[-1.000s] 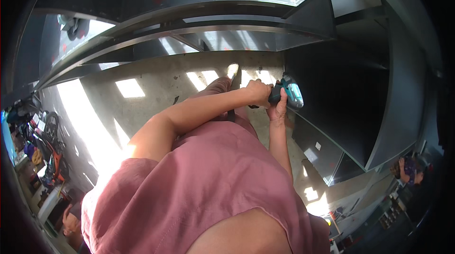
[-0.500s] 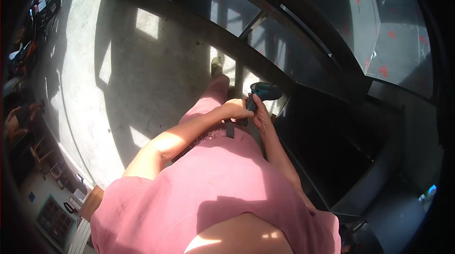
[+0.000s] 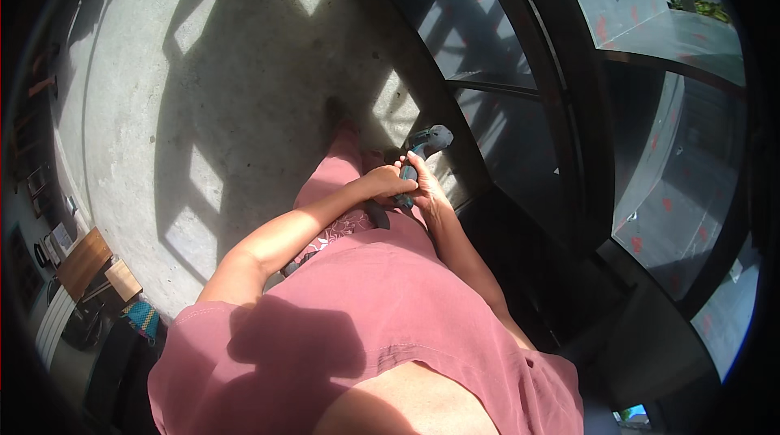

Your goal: The person fastens the panels of a cabinet unit using a power drill.

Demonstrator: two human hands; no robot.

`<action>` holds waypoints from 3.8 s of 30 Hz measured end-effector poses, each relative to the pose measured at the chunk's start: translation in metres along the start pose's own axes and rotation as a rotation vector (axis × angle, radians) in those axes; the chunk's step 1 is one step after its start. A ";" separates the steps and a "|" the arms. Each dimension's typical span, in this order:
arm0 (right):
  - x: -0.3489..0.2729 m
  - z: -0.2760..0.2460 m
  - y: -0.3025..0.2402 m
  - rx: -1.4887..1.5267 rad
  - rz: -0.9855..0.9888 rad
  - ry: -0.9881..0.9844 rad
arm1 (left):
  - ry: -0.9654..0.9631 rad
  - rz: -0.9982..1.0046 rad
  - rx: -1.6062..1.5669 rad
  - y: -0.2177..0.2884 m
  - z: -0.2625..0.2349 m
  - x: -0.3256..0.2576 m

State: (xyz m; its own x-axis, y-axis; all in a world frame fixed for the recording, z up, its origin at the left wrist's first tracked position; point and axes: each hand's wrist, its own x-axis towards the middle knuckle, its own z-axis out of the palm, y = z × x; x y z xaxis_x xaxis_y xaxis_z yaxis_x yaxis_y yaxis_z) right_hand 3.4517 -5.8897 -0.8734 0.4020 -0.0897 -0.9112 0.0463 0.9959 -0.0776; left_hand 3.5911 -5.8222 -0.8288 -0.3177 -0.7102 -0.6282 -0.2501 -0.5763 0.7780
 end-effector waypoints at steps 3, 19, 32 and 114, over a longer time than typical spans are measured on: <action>0.008 0.024 0.000 -0.080 -0.015 0.069 | 0.163 -0.177 -0.196 -0.008 -0.012 -0.004; 0.038 0.080 -0.060 -0.619 -0.078 0.119 | 0.070 -0.260 -0.345 -0.017 -0.068 0.036; 0.145 0.052 -0.134 -1.096 -0.229 0.248 | 0.322 -0.447 -0.864 -0.031 -0.064 0.152; 0.593 0.451 -0.295 -2.109 -0.018 0.346 | 0.839 -0.279 -1.708 -0.210 -0.550 0.308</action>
State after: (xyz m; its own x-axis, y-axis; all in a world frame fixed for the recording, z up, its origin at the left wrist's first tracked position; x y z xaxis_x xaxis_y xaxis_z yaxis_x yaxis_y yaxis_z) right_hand 4.0894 -6.2418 -1.2082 0.2613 -0.3361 -0.9049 -0.8819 -0.4641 -0.0823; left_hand 4.0489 -6.1418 -1.1887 0.1533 -0.2249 -0.9622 0.9847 -0.0462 0.1677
